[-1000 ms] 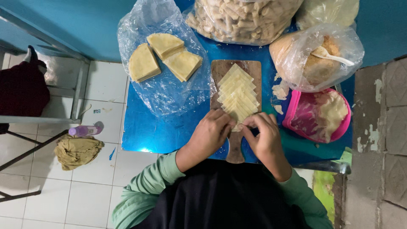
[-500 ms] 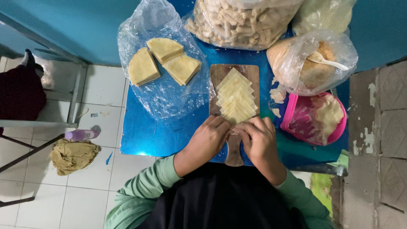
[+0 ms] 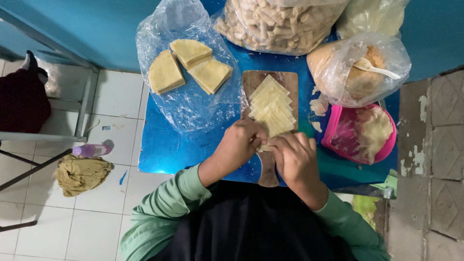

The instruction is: The person places thin triangular dough pieces in overlapping rows on a wooden board, sprinkles powder from a plastic bag using a spoon, and presses the stacked layers flat with both hands. They repeatedly take dough pieces from a bag and a pink container while building up the layered arrangement.

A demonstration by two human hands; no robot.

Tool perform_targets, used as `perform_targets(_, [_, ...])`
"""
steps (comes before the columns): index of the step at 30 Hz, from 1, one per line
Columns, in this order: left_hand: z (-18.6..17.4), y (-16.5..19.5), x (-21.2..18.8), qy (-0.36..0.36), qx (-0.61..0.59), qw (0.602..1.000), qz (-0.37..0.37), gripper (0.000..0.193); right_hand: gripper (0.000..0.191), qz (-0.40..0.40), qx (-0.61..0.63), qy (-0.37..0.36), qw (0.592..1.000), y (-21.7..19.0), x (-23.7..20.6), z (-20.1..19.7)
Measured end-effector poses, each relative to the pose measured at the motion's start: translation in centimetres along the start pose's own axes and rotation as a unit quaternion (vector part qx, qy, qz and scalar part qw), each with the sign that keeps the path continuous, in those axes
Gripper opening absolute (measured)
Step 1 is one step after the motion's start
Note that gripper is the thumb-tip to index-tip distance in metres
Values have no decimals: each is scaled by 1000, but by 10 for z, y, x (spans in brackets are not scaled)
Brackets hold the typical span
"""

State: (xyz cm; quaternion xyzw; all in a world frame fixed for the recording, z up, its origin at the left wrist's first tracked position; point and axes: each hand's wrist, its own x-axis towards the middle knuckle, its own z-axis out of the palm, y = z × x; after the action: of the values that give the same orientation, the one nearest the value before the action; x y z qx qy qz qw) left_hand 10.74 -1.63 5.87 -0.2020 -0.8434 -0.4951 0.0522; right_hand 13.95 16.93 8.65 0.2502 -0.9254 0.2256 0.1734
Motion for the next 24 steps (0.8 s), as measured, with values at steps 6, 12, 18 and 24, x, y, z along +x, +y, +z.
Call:
perform_targets(6, [3, 6, -12, -34, 121, 988, 89, 21, 11, 35, 5, -17, 999, 5, -1, 6])
perform_targets(12, [0, 4, -12, -60, 132, 987, 65, 17, 5, 89, 79, -43, 992, 23, 6, 11])
perform_targets(18, [2, 3, -11, -25, 160, 983, 83, 18, 11, 95, 120, -38, 987, 28, 12, 9])
perform_targets(24, [3, 5, -17, -33, 156, 984, 82, 19, 14, 29, 33, -14, 999, 7, 9, 2])
